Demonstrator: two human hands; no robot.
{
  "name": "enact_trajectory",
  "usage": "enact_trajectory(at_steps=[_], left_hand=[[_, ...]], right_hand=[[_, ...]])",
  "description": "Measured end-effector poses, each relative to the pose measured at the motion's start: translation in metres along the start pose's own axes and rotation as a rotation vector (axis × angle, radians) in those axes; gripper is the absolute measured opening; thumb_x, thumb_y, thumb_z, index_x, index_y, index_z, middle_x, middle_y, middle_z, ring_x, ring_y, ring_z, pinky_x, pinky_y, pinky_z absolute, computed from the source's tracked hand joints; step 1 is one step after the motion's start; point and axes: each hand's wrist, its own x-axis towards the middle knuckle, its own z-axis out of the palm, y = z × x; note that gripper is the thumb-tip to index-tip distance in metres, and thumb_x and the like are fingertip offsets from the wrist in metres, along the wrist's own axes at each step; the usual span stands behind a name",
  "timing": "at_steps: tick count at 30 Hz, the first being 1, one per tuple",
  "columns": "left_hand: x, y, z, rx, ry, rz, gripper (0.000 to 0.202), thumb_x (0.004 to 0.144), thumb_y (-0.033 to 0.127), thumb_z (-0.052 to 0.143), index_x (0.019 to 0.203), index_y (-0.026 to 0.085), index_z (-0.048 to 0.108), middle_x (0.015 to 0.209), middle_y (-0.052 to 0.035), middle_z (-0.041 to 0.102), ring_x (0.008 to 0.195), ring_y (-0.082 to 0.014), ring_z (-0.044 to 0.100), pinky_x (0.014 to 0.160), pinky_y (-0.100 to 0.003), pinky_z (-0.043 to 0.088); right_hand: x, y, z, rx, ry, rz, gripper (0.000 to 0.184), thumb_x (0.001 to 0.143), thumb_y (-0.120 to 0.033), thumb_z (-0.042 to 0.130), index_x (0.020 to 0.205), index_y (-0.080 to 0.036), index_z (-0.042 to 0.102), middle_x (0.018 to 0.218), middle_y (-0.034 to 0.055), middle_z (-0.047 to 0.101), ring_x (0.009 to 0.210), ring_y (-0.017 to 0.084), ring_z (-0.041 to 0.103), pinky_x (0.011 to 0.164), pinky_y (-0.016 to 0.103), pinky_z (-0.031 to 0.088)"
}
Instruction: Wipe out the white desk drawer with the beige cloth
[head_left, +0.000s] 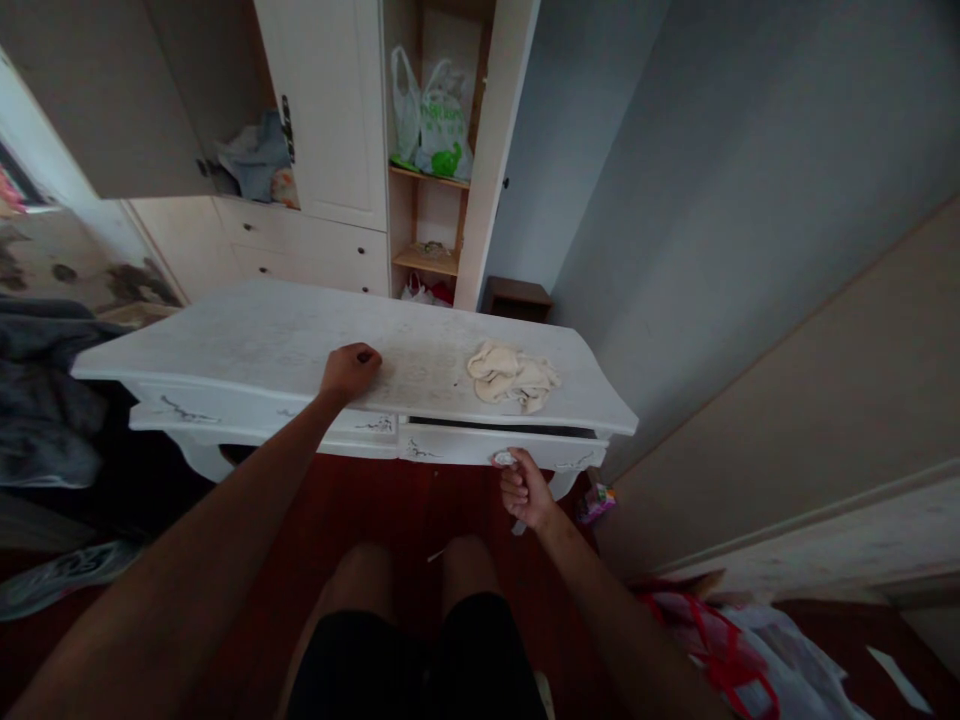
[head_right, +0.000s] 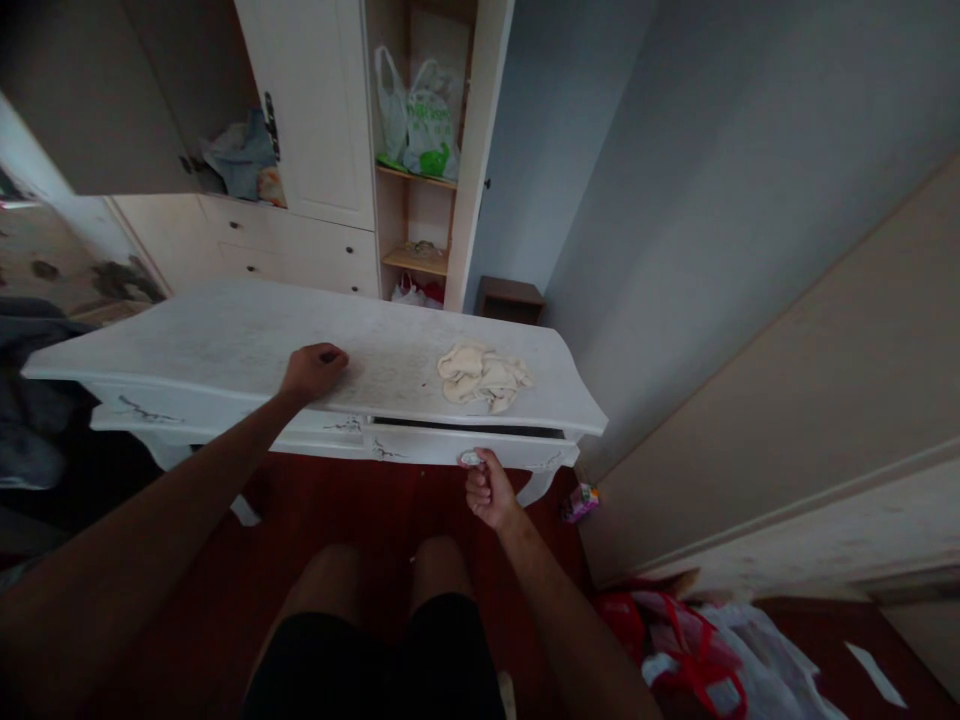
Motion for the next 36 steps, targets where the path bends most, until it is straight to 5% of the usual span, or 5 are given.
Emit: enact_trajectory(at_steps=[15, 36], left_hand=[[-0.001, -0.001, 0.002, 0.029, 0.031, 0.000, 0.027, 0.079, 0.032, 0.051, 0.085, 0.019, 0.073, 0.094, -0.0090, 0.075, 0.090, -0.0235, 0.068, 0.084, -0.030, 0.050], [-0.004, 0.002, 0.001, 0.043, 0.038, -0.023, 0.028, 0.080, 0.031, 0.051, 0.090, 0.018, 0.074, 0.095, -0.0096, 0.075, 0.091, -0.0229, 0.068, 0.080, -0.029, 0.050]], right_hand=[[-0.107, 0.069, 0.001, -0.007, 0.059, -0.033, 0.040, 0.068, -0.048, 0.082, 0.079, -0.011, 0.075, 0.034, -0.0132, 0.027, 0.031, 0.001, 0.012, 0.028, 0.014, 0.010], [-0.130, 0.126, -0.017, 0.064, 0.167, 0.006, 0.043, 0.064, -0.051, 0.085, 0.077, -0.014, 0.069, 0.033, -0.0138, 0.027, 0.031, 0.002, 0.013, 0.030, 0.016, 0.010]])
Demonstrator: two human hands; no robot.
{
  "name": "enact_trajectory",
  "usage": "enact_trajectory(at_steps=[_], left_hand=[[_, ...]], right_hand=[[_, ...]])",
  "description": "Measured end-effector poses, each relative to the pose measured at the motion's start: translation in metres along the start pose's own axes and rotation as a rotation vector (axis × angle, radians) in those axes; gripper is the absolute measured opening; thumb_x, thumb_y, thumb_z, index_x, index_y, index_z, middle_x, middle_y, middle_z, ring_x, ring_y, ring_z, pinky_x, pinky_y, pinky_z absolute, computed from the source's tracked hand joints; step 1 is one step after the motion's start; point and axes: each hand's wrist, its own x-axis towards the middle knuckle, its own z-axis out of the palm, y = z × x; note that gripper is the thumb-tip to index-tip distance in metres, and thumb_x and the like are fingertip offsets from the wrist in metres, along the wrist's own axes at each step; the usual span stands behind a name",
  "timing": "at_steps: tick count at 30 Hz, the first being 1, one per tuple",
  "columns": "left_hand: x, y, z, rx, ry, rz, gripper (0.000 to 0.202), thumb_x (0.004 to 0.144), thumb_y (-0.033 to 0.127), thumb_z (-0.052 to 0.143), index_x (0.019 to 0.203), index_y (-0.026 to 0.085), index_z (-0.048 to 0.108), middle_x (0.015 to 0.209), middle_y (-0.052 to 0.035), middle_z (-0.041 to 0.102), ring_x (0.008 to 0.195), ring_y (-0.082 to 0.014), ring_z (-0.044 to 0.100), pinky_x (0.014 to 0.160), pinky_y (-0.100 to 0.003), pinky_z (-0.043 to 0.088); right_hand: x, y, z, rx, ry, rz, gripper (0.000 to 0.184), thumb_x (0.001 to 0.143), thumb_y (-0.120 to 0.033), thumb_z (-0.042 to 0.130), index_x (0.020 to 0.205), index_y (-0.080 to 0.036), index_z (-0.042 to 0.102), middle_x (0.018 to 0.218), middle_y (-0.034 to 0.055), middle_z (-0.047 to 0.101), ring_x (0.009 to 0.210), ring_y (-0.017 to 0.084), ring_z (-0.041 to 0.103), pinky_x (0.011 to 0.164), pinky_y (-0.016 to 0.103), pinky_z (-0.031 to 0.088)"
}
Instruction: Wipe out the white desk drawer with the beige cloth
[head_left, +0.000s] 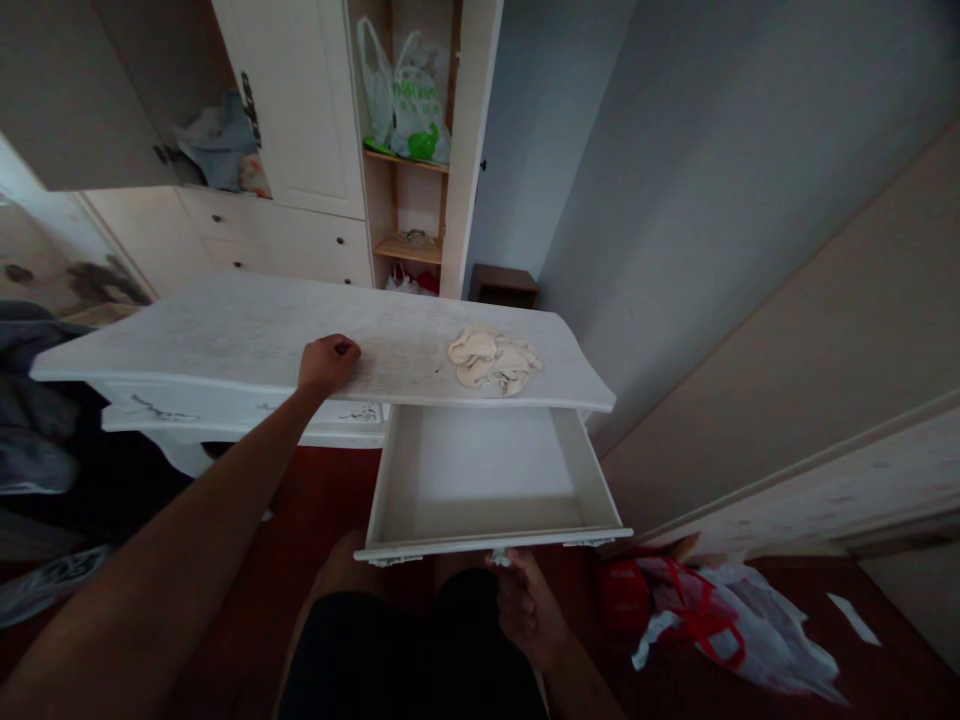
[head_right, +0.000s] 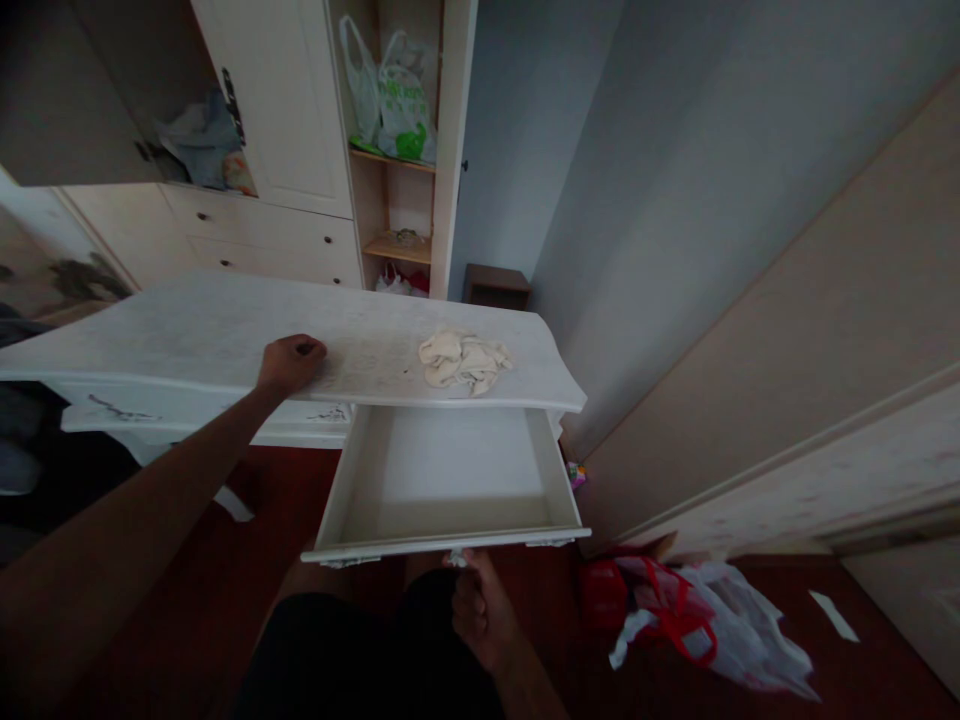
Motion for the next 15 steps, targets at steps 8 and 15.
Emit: enact_trajectory(at_steps=[8, 15], left_hand=[[-0.0015, 0.0015, 0.0009, 0.033, -0.003, 0.002, 0.029, 0.081, 0.031, 0.050, 0.092, 0.018, 0.074, 0.097, -0.0103, 0.075, 0.092, -0.0229, 0.068, 0.081, -0.029, 0.049], [-0.0031, 0.0026, -0.0002, 0.033, 0.010, 0.002, 0.027, 0.081, 0.032, 0.050, 0.088, 0.020, 0.073, 0.095, -0.0092, 0.076, 0.090, -0.0226, 0.068, 0.082, -0.030, 0.050]], right_hand=[[-0.0010, 0.0099, -0.0084, -0.031, 0.001, 0.020, 0.040, 0.062, -0.047, 0.086, 0.076, -0.014, 0.068, 0.032, -0.0138, 0.028, 0.031, 0.002, 0.012, 0.030, 0.017, 0.010], [-0.0003, 0.0100, -0.0076, -0.046, 0.007, 0.027, 0.042, 0.063, -0.048, 0.086, 0.075, -0.013, 0.068, 0.033, -0.0133, 0.028, 0.032, 0.001, 0.014, 0.033, 0.017, 0.008]])
